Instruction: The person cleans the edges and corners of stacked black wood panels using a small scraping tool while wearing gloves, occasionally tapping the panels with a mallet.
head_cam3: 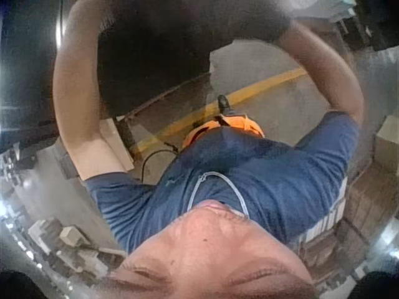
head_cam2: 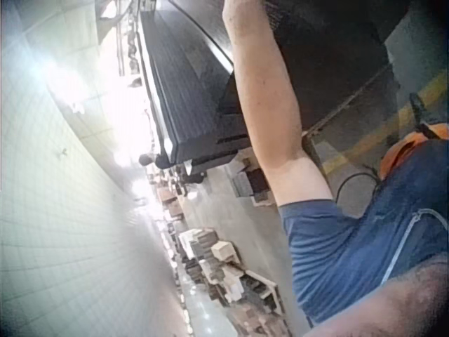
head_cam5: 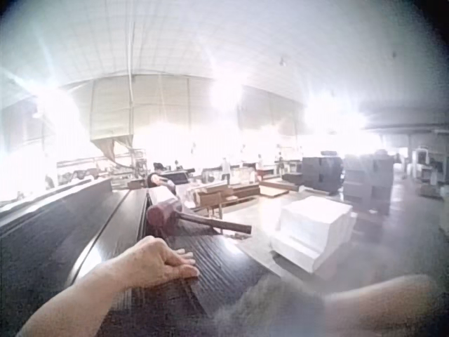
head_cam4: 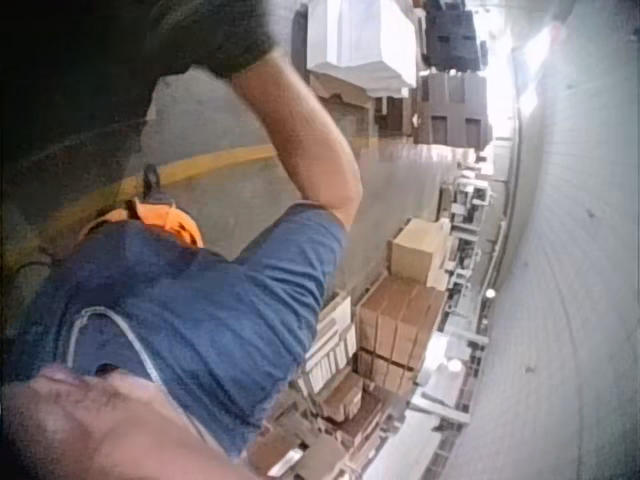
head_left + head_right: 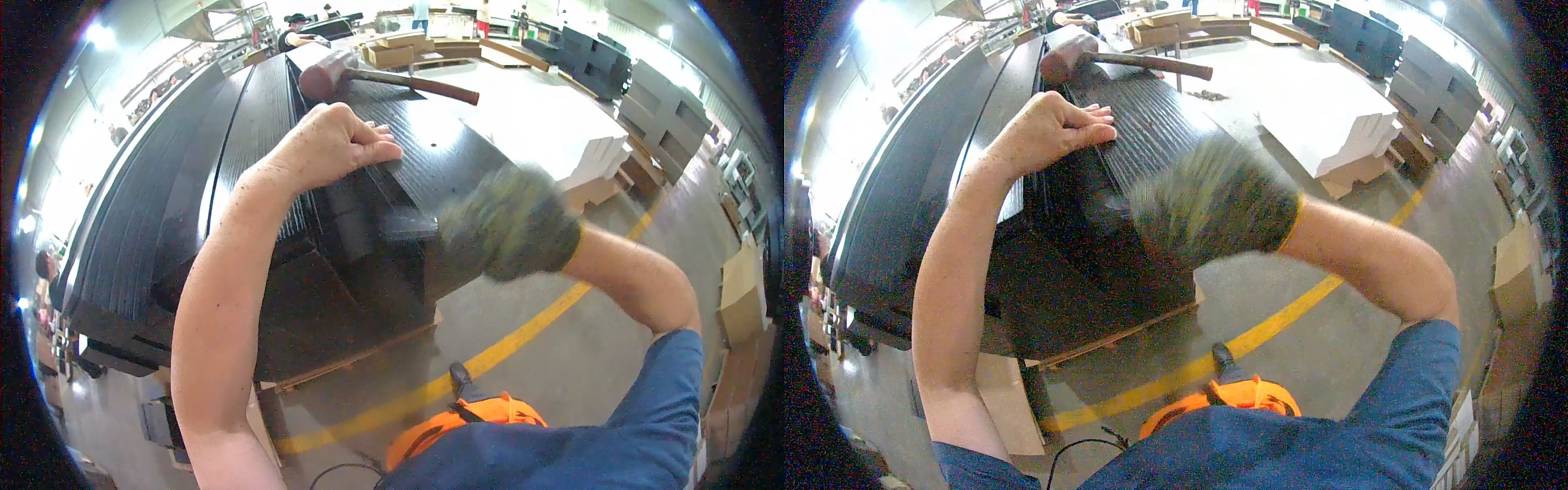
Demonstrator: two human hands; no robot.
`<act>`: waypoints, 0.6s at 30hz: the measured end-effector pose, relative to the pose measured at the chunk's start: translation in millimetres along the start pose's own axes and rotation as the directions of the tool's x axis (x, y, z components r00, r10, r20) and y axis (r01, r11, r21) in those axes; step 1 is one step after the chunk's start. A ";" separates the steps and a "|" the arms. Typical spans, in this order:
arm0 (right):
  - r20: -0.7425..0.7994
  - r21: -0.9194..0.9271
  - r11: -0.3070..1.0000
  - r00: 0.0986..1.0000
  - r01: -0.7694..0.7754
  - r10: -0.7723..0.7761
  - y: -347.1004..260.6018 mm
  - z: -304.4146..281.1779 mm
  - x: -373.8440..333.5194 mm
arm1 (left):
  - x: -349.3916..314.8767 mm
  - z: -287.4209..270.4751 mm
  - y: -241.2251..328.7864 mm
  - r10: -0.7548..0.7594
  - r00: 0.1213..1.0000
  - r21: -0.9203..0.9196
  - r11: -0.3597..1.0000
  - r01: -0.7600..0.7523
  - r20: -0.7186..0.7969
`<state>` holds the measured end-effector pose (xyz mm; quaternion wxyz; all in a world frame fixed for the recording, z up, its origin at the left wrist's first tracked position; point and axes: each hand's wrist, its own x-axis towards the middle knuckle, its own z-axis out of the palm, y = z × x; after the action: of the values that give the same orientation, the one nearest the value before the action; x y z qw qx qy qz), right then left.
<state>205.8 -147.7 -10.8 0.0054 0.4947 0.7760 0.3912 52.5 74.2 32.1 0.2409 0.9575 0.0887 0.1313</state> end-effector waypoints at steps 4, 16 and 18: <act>-0.302 -0.403 0.872 0.940 -0.277 0.159 62.1 -33.8 7.7 | -3.6 3.7 -5.1 0.040 0.999 0.005 0.999 -0.040 -0.002; -0.471 0.636 0.755 0.695 -0.159 0.543 11.1 -5.0 32.7 | -13.1 -11.2 19.5 0.213 0.975 0.549 0.809 -0.209 0.059; -0.460 0.255 0.953 0.847 -0.163 0.268 26.3 23.5 35.4 | -23.9 1.2 38.2 0.198 0.978 0.697 0.692 -0.188 0.067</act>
<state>217.1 -100.9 2.4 -0.2866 0.4615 0.7276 0.4189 34.2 35.0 44.6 -0.1551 0.9802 0.0326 0.1188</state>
